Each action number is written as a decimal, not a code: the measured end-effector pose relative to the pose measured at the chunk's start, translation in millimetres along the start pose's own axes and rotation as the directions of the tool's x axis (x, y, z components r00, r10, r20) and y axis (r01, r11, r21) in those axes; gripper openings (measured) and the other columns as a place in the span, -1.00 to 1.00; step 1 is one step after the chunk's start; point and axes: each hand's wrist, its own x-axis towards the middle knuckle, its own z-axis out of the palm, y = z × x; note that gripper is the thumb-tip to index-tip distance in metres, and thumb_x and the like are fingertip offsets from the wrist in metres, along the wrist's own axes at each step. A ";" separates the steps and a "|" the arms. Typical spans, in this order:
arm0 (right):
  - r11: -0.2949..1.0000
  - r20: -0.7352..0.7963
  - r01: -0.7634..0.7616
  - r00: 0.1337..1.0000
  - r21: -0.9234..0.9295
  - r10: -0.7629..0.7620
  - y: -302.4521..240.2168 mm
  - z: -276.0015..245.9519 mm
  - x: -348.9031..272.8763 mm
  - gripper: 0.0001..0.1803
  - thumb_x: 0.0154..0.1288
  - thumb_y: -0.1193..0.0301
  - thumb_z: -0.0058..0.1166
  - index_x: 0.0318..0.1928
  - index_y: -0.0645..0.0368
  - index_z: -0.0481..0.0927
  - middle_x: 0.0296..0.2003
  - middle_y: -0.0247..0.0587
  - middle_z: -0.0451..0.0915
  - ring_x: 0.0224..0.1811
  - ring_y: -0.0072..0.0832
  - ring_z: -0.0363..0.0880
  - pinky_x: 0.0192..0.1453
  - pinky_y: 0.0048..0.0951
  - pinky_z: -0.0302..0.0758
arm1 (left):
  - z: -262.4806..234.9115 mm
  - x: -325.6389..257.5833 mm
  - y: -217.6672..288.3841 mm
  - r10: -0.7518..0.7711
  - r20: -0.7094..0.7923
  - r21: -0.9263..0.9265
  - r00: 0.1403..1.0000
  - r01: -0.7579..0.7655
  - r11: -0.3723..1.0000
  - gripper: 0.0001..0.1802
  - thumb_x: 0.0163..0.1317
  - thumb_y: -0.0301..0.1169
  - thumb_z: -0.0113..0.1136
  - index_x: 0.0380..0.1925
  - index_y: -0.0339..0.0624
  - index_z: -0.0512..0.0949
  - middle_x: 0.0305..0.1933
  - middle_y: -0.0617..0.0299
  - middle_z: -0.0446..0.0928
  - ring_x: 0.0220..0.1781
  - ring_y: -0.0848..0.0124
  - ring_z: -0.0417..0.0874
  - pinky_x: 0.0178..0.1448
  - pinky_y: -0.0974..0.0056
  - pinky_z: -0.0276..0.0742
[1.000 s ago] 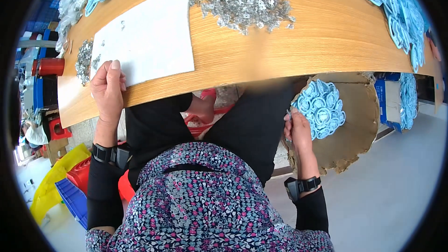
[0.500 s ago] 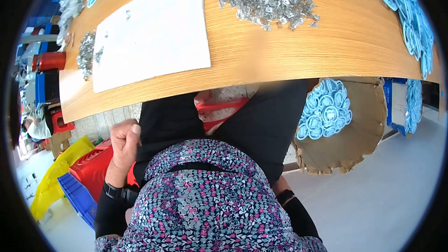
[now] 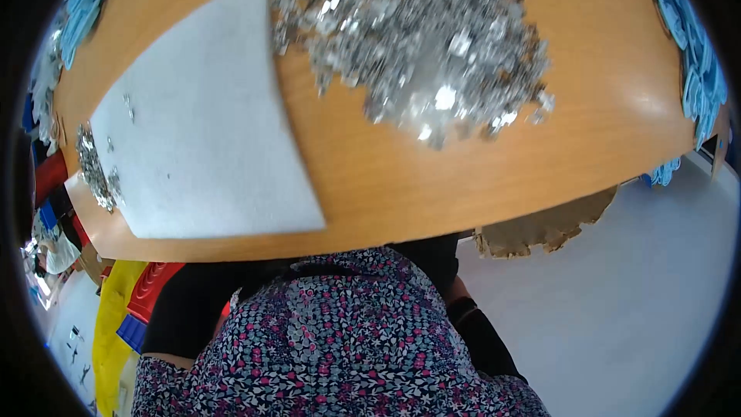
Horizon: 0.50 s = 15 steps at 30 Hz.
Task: Assembling small metal clips onto blue plastic circular components.
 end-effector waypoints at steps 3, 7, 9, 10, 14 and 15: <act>0.999 -0.021 -0.052 0.998 0.008 0.052 -4.8 6.9 3.7 -0.53 0.62 0.10 -0.23 0.13 0.25 0.50 -0.10 -0.16 0.64 -0.12 -0.37 0.63 -0.06 -0.35 0.59 | 6.4 8.1 7.3 -0.043 0.038 -0.070 0.998 0.046 0.996 -0.62 0.51 -0.17 -0.05 0.06 -0.17 0.58 0.00 0.01 0.63 0.12 0.10 0.61 0.24 0.14 0.51; 0.987 -0.036 -0.153 0.987 0.053 0.155 6.0 2.8 -29.0 -0.54 0.62 0.10 -0.23 0.11 0.25 0.51 -0.11 -0.16 0.64 -0.12 -0.38 0.63 -0.07 -0.36 0.59 | 15.3 -3.2 17.9 -0.119 0.130 -0.139 0.984 0.137 0.981 -0.62 0.50 -0.17 -0.05 0.07 -0.17 0.58 0.01 0.01 0.63 0.13 0.10 0.61 0.24 0.15 0.51; 0.976 -0.048 -0.201 0.977 0.087 0.206 13.0 16.0 -27.5 -0.54 0.62 0.10 -0.23 0.11 0.25 0.51 -0.12 -0.17 0.64 -0.12 -0.38 0.63 -0.07 -0.36 0.59 | 22.7 -9.1 25.2 -0.148 0.185 -0.166 0.972 0.179 0.970 -0.62 0.50 -0.17 -0.05 0.08 -0.17 0.58 0.01 0.01 0.63 0.13 0.10 0.61 0.24 0.15 0.51; 0.969 -0.054 -0.223 0.972 0.106 0.230 16.3 18.6 -32.0 -0.54 0.62 0.10 -0.22 0.10 0.25 0.51 -0.12 -0.17 0.64 -0.13 -0.38 0.63 -0.07 -0.36 0.59 | 26.6 -12.4 28.3 -0.161 0.213 -0.176 0.964 0.200 0.964 -0.61 0.50 -0.17 -0.05 0.08 -0.17 0.57 0.02 0.01 0.63 0.13 0.10 0.61 0.24 0.15 0.51; 0.948 -0.056 -0.276 0.956 0.158 0.287 34.9 -37.4 -70.8 -0.54 0.62 0.10 -0.22 0.09 0.25 0.51 -0.12 -0.18 0.64 -0.13 -0.39 0.62 -0.08 -0.36 0.58 | 42.7 -17.0 33.4 -0.205 0.277 -0.208 0.939 0.267 0.941 -0.61 0.50 -0.16 -0.05 0.08 -0.17 0.57 0.02 0.01 0.63 0.13 0.11 0.61 0.25 0.15 0.51; 0.945 -0.065 -0.279 0.954 0.172 0.294 36.4 -51.9 -79.7 -0.55 0.62 0.11 -0.22 0.09 0.25 0.51 -0.13 -0.18 0.64 -0.13 -0.39 0.62 -0.08 -0.36 0.58 | 48.8 -15.1 32.5 -0.204 0.291 -0.219 0.935 0.273 0.937 -0.61 0.50 -0.16 -0.05 0.09 -0.17 0.57 0.02 0.01 0.63 0.13 0.11 0.61 0.25 0.15 0.51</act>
